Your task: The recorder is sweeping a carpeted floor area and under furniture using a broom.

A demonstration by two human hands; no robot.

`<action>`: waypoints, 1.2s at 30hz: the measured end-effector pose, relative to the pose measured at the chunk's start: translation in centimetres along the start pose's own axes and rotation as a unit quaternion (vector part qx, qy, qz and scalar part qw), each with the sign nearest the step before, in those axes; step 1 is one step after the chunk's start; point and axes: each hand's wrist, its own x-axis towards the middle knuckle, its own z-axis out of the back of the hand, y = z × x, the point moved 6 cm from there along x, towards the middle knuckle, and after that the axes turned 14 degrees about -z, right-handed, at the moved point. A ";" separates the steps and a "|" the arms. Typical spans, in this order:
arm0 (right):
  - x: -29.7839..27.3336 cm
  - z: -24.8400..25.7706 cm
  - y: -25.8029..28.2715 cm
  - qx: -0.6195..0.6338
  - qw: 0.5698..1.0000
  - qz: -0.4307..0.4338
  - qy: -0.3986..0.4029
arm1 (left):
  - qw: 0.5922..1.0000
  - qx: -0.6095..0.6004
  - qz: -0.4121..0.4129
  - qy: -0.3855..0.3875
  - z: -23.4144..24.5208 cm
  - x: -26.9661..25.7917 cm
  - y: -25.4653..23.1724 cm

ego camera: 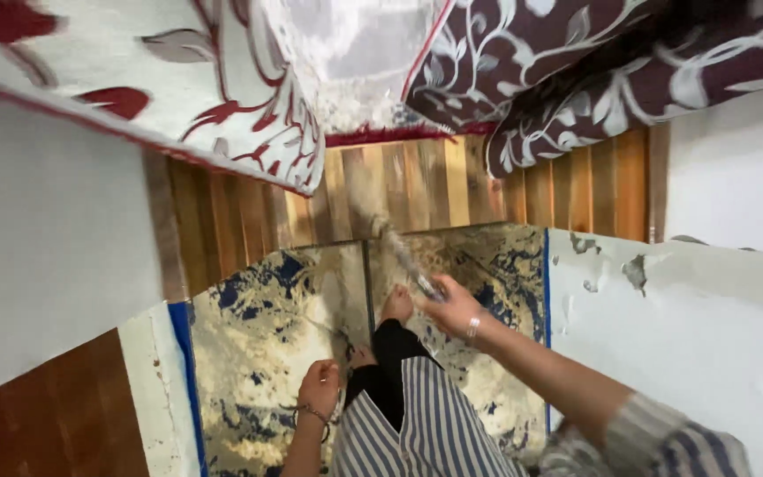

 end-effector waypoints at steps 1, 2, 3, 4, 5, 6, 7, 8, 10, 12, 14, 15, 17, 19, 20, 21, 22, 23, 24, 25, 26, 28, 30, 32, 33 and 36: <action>-2.9 1.1 2.2 -0.002 0.983 -0.172 0.067 | 0.999 0.041 0.016 0.007 0.5 -0.5 -0.6; -6.9 2.1 4.5 -0.006 0.932 -0.335 0.136 | 0.996 0.083 0.033 0.013 1.1 -1.1 -1.2; -8.6 3.1 6.6 -0.007 0.938 -0.321 0.132 | 0.996 0.081 0.020 0.005 2.0 -1.2 -1.8; -10.5 3.8 8.5 -0.035 0.937 -0.311 0.154 | 0.999 0.036 0.018 0.005 2.5 -1.3 -2.2; -13.0 4.5 10.0 -0.062 0.934 -0.306 0.176 | 1.000 -0.009 0.018 0.010 3.0 -2.2 -2.5; -14.4 5.5 11.4 -0.064 0.938 -0.296 0.171 | 1.000 -0.010 0.008 0.005 3.9 -2.3 -3.0; -15.8 6.4 12.7 -0.100 0.937 -0.276 0.191 | 0.995 -0.073 0.063 0.001 4.4 -2.4 -2.8; -17.4 7.2 14.0 -0.137 0.934 -0.255 0.211 | 0.984 -0.136 0.118 -0.003 4.9 -2.7 -2.7; -17.5 9.8 15.7 -0.198 0.939 -0.164 0.227 | 0.993 -0.084 0.085 -0.014 7.2 -4.2 -5.1; -19.0 11.1 20.1 -0.260 0.932 -0.077 0.241 | 0.998 -0.033 0.056 -0.025 8.8 -5.4 -4.6; -20.8 11.8 26.0 -0.318 0.905 -0.075 0.271 | 0.986 -0.149 0.011 -0.072 8.9 -5.0 -1.8; -20.3 10.9 28.6 -0.320 0.906 -0.070 0.268 | 0.986 -0.150 0.006 -0.075 9.2 -5.2 -1.1; -18.9 9.6 33.7 -0.307 0.924 -0.072 0.218 | 0.983 -0.156 -0.055 -0.080 9.4 -5.5 0.1; -14.7 6.0 35.3 -0.226 0.956 -0.023 0.186 | 0.979 -0.182 -0.034 -0.089 9.9 -6.5 -0.4; -12.4 4.5 36.5 -0.140 0.978 0.023 0.154 | 0.974 -0.208 -0.011 -0.095 10.1 -6.9 -0.6; -11.9 2.3 37.0 -0.143 0.977 0.026 0.155 | 0.973 -0.210 -0.012 -0.098 10.2 -7.3 -0.5; -11.1 1.1 37.3 -0.087 0.993 -0.005 0.079 | 0.977 -0.179 -0.038 -0.106 10.5 -7.7 -0.7; -10.3 -0.5 37.8 -0.025 0.999 -0.034 0.003 | 0.981 -0.144 -0.063 -0.115 11.7 -8.0 -0.8; -11.2 -1.3 38.1 -0.025 0.999 -0.030 0.007 | 0.980 -0.143 -0.064 -0.120 12.5 -9.0 -1.9; -12.1 -2.1 38.3 0.013 0.999 -0.024 0.029 | 0.979 -0.164 -0.015 -0.117 12.9 -10.0 -2.3; -13.0 -2.9 38.5 0.050 0.997 -0.018 0.050 | 0.976 -0.184 0.034 -0.114 13.1 -11.1 -2.7; -15.4 -0.7 38.3 -0.078 0.988 -0.034 0.132 | 0.972 -0.198 0.022 -0.121 13.7 -11.3 -0.4; -17.7 1.0 39.1 -0.208 0.954 -0.047 0.210 | 0.968 -0.214 0.008 -0.131 14.3 -11.1 1.2; -19.8 3.4 40.7 -0.334 0.914 -0.024 0.231 | 0.967 -0.211 0.000 -0.142 14.8 -11.3 2.3; -17.9 3.4 40.0 -0.329 0.917 -0.029 0.223 | 0.969 -0.209 -0.003 -0.132 15.0 -10.6 2.9; -14.6 4.4 36.7 -0.183 0.966 -0.065 0.170 | 0.968 -0.227 -0.006 -0.104 14.5 -9.0 1.1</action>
